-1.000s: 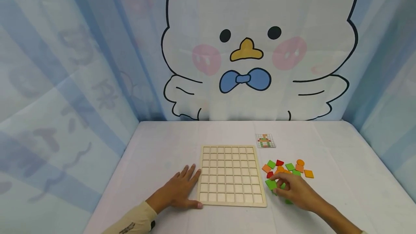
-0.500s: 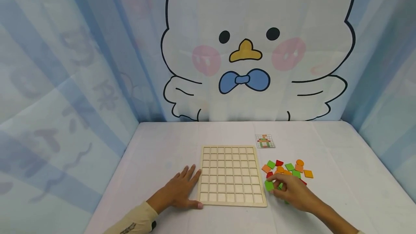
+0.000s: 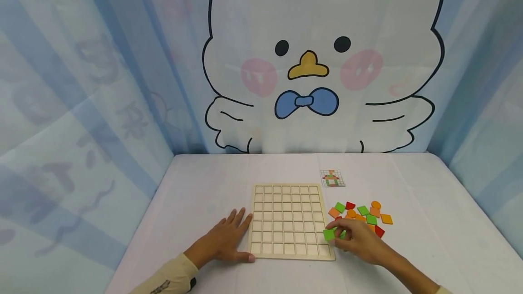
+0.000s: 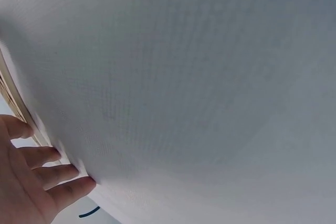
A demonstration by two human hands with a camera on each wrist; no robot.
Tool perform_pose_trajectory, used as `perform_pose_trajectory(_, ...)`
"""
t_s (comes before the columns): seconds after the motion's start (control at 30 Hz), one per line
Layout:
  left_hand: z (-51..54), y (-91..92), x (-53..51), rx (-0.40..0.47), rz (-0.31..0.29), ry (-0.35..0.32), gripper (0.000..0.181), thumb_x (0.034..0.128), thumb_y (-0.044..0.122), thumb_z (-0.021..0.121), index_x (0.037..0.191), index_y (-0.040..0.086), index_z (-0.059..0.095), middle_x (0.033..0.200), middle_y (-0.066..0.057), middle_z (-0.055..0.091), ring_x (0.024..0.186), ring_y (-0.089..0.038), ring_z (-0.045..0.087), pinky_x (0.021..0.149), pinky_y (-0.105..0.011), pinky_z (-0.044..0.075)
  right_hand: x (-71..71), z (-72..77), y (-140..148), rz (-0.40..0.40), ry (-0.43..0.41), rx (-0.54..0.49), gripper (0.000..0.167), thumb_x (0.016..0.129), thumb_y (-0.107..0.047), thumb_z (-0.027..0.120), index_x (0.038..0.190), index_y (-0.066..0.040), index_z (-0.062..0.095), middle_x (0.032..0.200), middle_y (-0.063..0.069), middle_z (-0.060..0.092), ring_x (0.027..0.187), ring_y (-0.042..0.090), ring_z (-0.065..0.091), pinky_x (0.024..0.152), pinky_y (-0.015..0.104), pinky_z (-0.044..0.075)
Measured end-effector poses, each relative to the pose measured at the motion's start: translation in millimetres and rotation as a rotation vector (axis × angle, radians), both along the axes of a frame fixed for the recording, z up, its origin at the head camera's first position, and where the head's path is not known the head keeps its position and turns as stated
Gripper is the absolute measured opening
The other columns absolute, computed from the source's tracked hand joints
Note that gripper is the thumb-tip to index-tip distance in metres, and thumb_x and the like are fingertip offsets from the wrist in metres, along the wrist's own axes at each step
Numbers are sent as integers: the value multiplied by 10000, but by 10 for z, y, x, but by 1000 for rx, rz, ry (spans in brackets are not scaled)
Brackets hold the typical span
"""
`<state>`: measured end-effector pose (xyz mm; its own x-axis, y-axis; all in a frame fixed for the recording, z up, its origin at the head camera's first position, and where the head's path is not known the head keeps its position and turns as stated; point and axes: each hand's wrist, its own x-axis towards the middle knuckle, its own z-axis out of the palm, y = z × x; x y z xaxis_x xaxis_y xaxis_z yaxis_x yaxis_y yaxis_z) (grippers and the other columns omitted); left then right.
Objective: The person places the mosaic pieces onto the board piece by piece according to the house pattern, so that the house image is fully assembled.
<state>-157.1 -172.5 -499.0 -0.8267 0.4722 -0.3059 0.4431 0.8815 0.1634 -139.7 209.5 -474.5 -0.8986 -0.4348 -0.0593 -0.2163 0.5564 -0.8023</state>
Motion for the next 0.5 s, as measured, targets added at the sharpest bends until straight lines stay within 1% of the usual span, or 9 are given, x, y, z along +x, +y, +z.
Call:
perform_pose_trajectory(0.2,-22,-14,-4,-5,-13,19,1148,773,856,549,1594,105,269,1653,-197,229,1497,-435,278,1112,-580,392,-31,-5,-86,20,-12,-6,300,893,-163,753,1154,-47,662,854,19,634,570,67,550,522,243,495)
perform_pose_trajectory(0.4,-4,-1,0,-3,-11,12,1143,777,844,563,1595,103,267,1653,-195,230,1498,-431,278,1114,-580,390,-46,-7,-153,-9,-62,-13,311,889,-151,760,1158,-43,648,859,30,623,564,113,558,513,248,492)
perform_pose_trajectory(0.5,13,8,1,-8,-12,15,1138,779,842,563,1594,103,270,1652,-194,233,1497,-431,280,1112,-577,393,-49,-17,-175,-11,-58,-36,304,892,-155,759,1150,-42,646,860,41,624,547,110,552,513,248,497)
